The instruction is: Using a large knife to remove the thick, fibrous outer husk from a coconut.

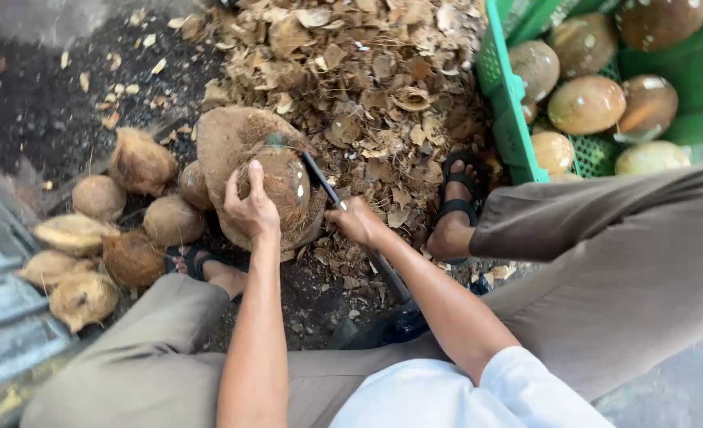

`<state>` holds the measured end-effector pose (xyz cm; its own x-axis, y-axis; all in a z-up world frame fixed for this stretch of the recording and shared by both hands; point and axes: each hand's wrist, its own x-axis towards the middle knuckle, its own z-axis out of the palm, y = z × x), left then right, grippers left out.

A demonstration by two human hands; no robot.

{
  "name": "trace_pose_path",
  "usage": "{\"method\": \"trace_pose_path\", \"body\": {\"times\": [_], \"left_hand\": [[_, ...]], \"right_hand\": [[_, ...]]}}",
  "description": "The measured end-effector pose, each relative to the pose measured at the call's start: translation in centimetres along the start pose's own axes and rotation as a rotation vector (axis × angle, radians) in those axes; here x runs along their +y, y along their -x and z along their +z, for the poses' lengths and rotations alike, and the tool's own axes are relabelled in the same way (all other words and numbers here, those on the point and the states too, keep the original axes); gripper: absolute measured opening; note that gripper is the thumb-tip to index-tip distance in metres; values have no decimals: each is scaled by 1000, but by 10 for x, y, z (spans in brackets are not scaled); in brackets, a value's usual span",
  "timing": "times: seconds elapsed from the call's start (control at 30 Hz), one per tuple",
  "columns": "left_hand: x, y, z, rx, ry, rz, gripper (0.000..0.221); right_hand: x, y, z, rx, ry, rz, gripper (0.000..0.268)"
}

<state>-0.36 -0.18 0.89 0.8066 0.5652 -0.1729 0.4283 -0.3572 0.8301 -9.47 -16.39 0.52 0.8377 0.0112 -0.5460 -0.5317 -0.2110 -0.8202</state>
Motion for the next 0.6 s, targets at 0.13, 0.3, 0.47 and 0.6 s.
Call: {"method": "trace_pose_path", "body": {"times": [0.13,0.3,0.47,0.6], "left_hand": [[8,16,-18,45,-48,1,62],[7,21,-27,35,-58,7,67],[-15,16,-31,33,153,78,57],[10,22,-37,-67,95,116,56]], "right_hand": [[1,-6,1,-130,-282,166,28],[-21,11,-13,-250,-412,253,27],[-44,29,-3,-123,-590,172,24],[-21,3,-3,-128,-429,49,32]]}}
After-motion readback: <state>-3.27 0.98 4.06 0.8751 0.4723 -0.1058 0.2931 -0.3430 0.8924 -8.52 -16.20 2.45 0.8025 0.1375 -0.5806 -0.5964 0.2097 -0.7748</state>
